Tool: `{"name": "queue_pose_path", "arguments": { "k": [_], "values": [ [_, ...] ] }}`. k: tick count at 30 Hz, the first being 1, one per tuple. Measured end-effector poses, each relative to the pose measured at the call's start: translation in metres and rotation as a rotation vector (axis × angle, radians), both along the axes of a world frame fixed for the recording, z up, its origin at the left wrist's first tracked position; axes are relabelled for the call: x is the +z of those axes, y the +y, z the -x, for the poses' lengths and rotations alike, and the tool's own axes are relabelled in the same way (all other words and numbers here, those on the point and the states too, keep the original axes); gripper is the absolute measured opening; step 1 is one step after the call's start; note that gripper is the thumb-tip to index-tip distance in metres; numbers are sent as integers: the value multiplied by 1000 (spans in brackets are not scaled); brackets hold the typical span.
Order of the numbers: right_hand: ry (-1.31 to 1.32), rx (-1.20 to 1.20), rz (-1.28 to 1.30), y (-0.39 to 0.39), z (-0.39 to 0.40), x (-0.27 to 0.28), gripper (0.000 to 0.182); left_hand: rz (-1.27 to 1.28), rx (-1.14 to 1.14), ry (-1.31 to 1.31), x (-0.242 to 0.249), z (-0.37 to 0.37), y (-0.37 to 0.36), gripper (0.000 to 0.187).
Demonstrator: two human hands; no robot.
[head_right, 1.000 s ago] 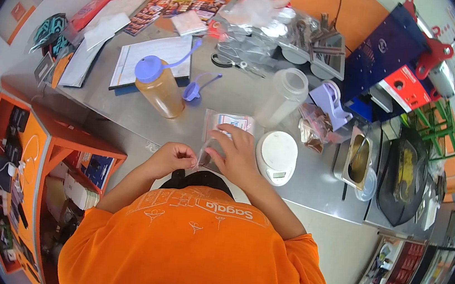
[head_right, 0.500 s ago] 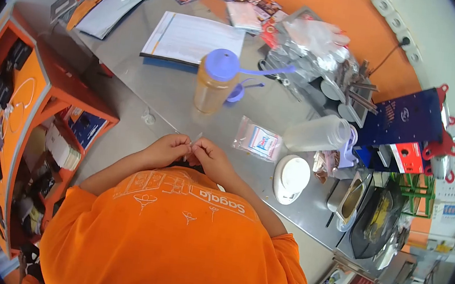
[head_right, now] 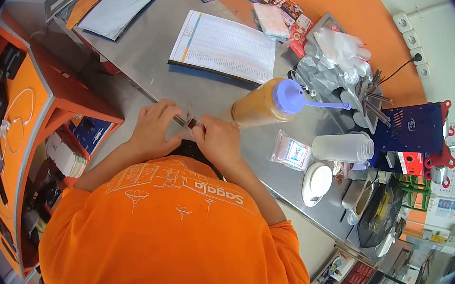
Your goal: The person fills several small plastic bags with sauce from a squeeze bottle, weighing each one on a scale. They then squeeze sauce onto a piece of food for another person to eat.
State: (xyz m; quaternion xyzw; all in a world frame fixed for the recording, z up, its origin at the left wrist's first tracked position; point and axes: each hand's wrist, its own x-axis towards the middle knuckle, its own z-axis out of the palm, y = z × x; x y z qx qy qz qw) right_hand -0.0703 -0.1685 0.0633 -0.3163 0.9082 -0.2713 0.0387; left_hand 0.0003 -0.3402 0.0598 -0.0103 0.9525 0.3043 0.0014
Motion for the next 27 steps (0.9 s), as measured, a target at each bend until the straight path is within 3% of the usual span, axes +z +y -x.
{"name": "queue_pose_path", "arguments": {
  "k": [2, 3, 5, 9, 12, 14, 15, 17, 18, 19, 21, 22, 27],
  "values": [
    [95, 64, -48, -9, 5, 10, 13, -84, -96, 418, -7, 1, -11, 67],
    [96, 144, -32, -13, 6, 16, 12, -87, -108, 426, -10, 3, -11, 67],
    [105, 210, -18, -18, 8, 27, 10, -162, -105, 420, -20, 9, -7, 89],
    [221, 183, -75, -26, 9, 36, 10, -285, -38, 499, -35, 25, 4, 81],
    [206, 90, -45, -25, 10, 36, 10, -370, -102, 576, -46, 33, 6, 66],
    [186, 41, -29, -16, 12, 33, 11, -537, -132, 504, -54, 39, 4, 45],
    [368, 75, 150, -6, 14, 29, 14, -534, -147, 511, -49, 39, 4, 45],
    [707, 83, 402, 30, 14, 17, 32, -1163, -12, 129, -33, 35, 4, 34],
    [862, 60, 472, 52, 10, 5, 44, -1197, -24, 166, -29, 35, 3, 31],
    [877, 67, 472, 64, 9, -11, 44, -1198, -31, 182, -30, 39, 1, 31],
    [632, -493, 617, 83, 5, -43, 78, -1243, -109, 250, -35, 39, -4, 32],
    [260, -630, 666, 80, 3, -53, 104, -1241, -112, 244, -31, 41, -4, 32],
    [199, -718, 730, 41, 33, -59, 106, -1207, -165, 176, -9, 51, -7, 36]
  ]
}}
